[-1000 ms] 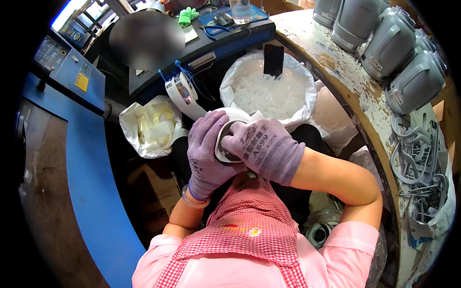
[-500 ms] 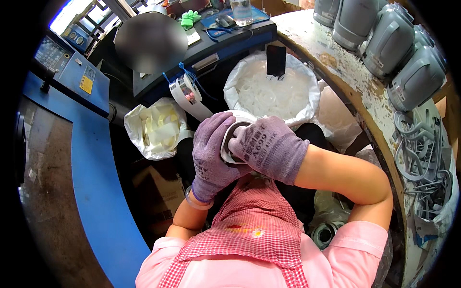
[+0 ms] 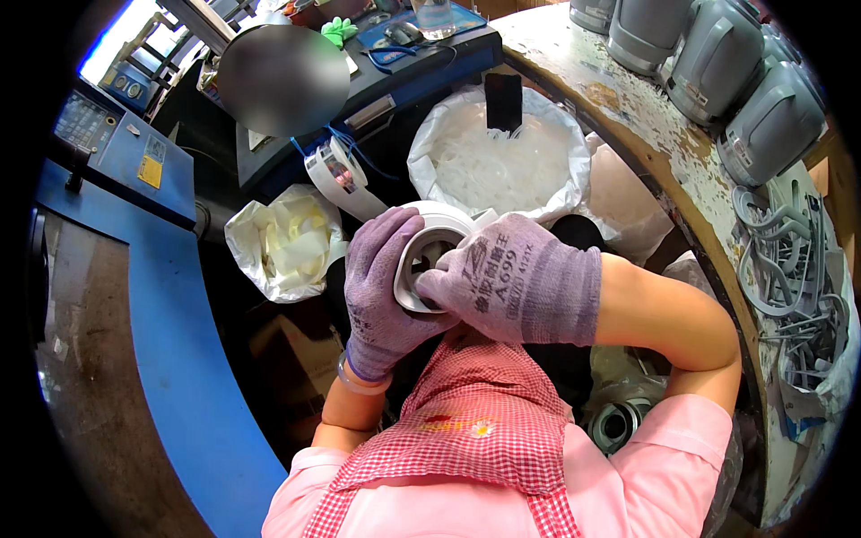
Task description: The person assembles white electric kettles by inserting a circular metal gasket into the kettle's opening and attaching a plastic handle. The person handles the kettle and parts by hand, repeating the process for multiple units in a workshop setting.
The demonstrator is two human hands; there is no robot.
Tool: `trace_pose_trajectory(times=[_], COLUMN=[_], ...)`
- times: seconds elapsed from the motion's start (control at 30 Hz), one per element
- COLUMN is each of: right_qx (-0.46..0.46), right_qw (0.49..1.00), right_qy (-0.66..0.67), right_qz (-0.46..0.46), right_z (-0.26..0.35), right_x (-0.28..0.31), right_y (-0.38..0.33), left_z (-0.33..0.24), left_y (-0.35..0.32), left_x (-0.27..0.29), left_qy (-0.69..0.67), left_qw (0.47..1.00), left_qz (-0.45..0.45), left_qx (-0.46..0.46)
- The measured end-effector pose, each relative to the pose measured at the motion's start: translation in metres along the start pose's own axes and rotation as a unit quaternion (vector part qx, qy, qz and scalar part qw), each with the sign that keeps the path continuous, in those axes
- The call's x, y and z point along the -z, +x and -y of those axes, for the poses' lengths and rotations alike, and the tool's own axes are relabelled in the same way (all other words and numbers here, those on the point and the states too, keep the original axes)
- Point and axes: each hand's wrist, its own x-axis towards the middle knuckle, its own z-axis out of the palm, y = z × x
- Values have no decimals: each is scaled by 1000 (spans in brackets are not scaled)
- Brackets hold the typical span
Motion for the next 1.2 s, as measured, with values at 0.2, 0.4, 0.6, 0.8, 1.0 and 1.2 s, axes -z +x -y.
trace_pose_trajectory(times=[0.2, 0.4, 0.6, 0.8, 1.0, 1.2], right_qx=[18, -90, -147, -194, -290, -340], right_qw=[993, 890, 939, 921, 635, 571], right_qy=[67, 338, 158, 159, 521, 549], right_qz=[-90, -294, -269, -298, -491, -507], right_z=[10, -19, -15, 0, -54, -108], right_x=[3, 0, -10, -15, -71, -145], right_y=[-7, -16, 8, 6, -41, -46], left_z=[-5, -6, -12, -12, -5, 32], left_y=[2, 10, 12, 11, 11, -51], left_x=[8, 17, 11, 14, 53, 57], left_qy=[2, 15, 34, 36, 29, -101], left_qw=[1000, 999, 999, 999, 995, 989], left_qz=[-9, -39, -37, -15, -81, -54], left_qx=[-25, 6, -19, 0, 44, 98])
